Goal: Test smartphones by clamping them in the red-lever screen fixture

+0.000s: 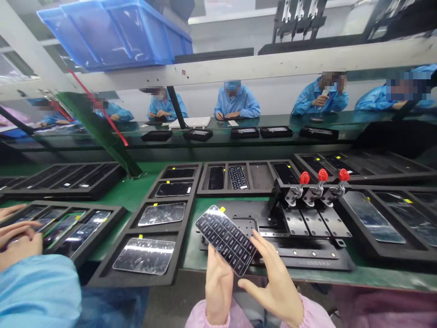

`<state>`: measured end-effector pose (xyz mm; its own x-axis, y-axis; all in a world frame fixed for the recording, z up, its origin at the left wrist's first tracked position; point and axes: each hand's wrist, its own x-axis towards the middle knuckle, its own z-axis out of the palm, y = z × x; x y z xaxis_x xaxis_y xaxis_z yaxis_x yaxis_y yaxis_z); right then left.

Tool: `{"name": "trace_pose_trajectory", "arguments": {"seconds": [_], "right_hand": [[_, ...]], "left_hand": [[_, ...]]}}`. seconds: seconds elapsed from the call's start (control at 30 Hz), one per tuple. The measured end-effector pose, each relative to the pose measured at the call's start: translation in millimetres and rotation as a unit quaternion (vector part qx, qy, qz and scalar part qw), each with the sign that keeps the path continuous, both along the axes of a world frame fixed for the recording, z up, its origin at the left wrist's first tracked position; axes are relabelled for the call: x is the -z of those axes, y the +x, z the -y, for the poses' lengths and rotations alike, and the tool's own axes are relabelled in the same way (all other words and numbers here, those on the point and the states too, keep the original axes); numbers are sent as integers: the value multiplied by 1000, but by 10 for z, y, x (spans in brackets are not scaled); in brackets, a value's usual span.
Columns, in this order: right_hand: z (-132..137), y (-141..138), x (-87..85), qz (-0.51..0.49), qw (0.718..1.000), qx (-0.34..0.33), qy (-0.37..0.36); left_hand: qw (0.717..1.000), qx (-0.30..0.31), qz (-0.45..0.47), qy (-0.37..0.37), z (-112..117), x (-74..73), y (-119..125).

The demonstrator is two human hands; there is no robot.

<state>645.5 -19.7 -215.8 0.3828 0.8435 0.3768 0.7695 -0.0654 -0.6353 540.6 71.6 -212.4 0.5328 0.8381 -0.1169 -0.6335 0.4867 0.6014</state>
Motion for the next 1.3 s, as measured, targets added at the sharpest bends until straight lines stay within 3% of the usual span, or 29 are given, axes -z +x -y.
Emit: {"name": "trace_pose_trajectory", "arguments": {"seconds": [0.17, 0.4, 0.6, 0.77, 0.97, 1.13, 1.3], "right_hand": [[-262, 104, -47, -7, 999, -35, -32], [-349, 293, -22, -86, 995, -48, 27], [-333, 471, -38, -112, 990, -64, 51], [-342, 586, 21, -103, 990, -91, 40], [-401, 625, 44, -86, 986, -142, 30], [-439, 665, 46, -75, 988, -133, 22], [-494, 699, 4, -54, 989, -138, 5]], "left_hand": [[1000, -3, 29, -11, 2, 20, 107], [998, 19, 59, -7, 15, 38, 145], [993, 81, -87, -7, -51, 116, -33], [952, 120, -278, 38, -186, 214, -213], [915, 124, -360, 133, -312, 223, -369], [878, 87, -417, 219, -344, 156, -476], [866, 7, -430, 254, -394, 151, -573]]}}
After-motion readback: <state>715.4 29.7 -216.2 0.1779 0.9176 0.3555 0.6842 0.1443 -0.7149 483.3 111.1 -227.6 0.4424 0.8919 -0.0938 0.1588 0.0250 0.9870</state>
